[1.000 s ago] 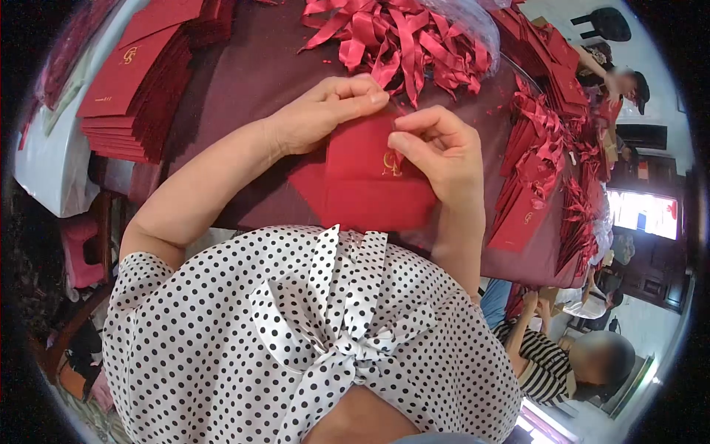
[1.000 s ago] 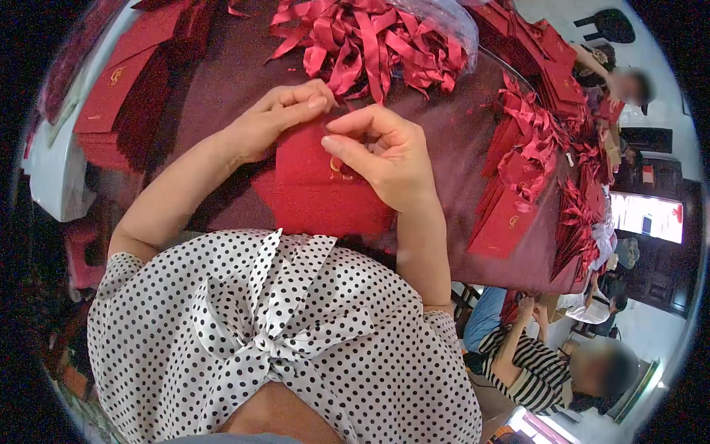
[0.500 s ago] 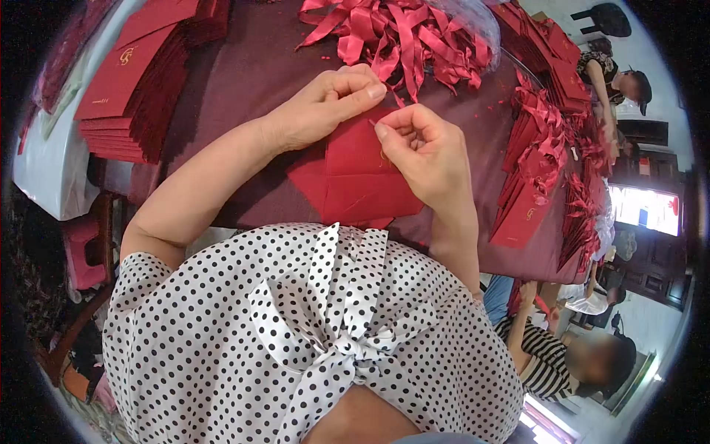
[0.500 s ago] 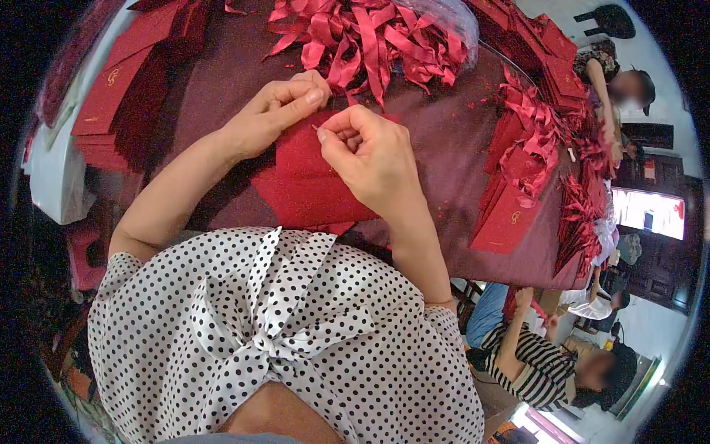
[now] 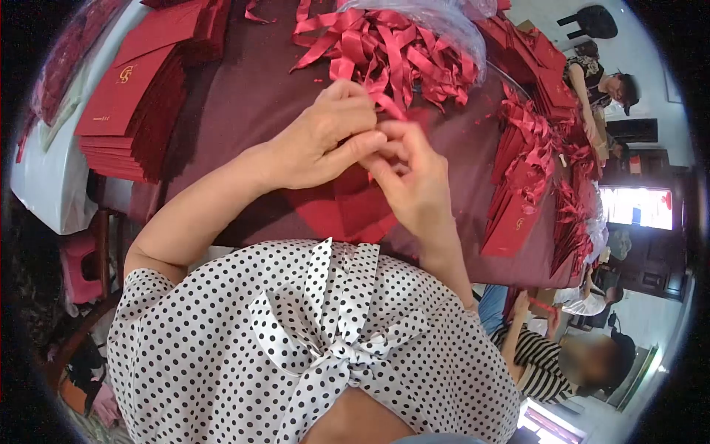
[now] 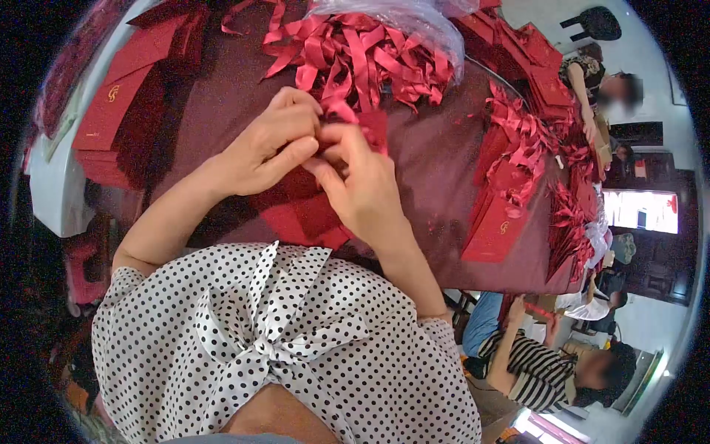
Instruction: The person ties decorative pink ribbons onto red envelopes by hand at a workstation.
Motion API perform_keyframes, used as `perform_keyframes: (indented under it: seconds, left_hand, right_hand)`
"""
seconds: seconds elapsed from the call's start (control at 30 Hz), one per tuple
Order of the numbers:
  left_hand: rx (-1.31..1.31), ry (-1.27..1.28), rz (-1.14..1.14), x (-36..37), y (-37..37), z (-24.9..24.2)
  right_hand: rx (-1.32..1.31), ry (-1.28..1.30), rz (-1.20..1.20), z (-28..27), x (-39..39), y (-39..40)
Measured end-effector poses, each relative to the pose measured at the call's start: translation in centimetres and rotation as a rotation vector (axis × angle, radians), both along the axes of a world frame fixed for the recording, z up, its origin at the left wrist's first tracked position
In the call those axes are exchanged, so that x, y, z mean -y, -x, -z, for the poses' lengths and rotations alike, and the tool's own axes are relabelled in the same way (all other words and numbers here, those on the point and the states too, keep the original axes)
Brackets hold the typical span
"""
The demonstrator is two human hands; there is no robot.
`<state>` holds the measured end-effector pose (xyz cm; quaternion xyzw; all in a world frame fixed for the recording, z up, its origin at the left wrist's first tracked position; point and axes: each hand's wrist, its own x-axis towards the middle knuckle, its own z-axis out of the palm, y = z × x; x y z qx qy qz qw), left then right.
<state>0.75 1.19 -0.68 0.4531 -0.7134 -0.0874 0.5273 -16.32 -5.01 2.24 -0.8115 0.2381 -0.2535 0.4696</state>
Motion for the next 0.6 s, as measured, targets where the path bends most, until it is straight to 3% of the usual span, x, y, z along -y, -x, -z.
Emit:
perform_keyframes:
  seconds: [0.1,0.2,0.27,0.33,0.4,0.47,0.53,0.6]
  left_hand:
    - [-0.012,-0.376,0.178,-0.9,-1.5,-1.1]
    - [-0.045,-0.549,0.271,-1.2,-2.0,-1.7]
    - [0.028,-0.550,0.313,-0.9,-2.7,-0.9]
    - [0.077,-0.540,0.602,-0.7,-3.2,-1.0]
    - [0.032,-0.553,0.609,-0.9,-3.2,-1.3]
    - [0.202,-0.524,0.518,-1.1,-2.5,-2.0]
    - [0.186,-0.506,0.457,-1.2,-1.9,-1.7]
    - [0.029,-0.496,0.626,-1.0,-2.0,-1.1]
  right_hand:
    - [-0.019,0.318,-0.014,0.3,-0.3,0.8]
    - [-0.027,0.367,-0.036,0.2,-0.7,1.1]
    - [-0.022,0.415,-0.051,0.1,-0.9,1.1]
    - [-0.044,0.402,-0.121,0.2,-1.1,1.2]
    - [-0.046,0.408,-0.119,-0.1,-1.2,1.4]
    - [-0.055,0.398,-0.171,-0.2,-1.0,1.5]
    - [-0.090,0.343,-0.168,-0.5,-1.0,1.8]
    - [-0.134,0.284,-0.171,-1.1,-1.1,2.3]
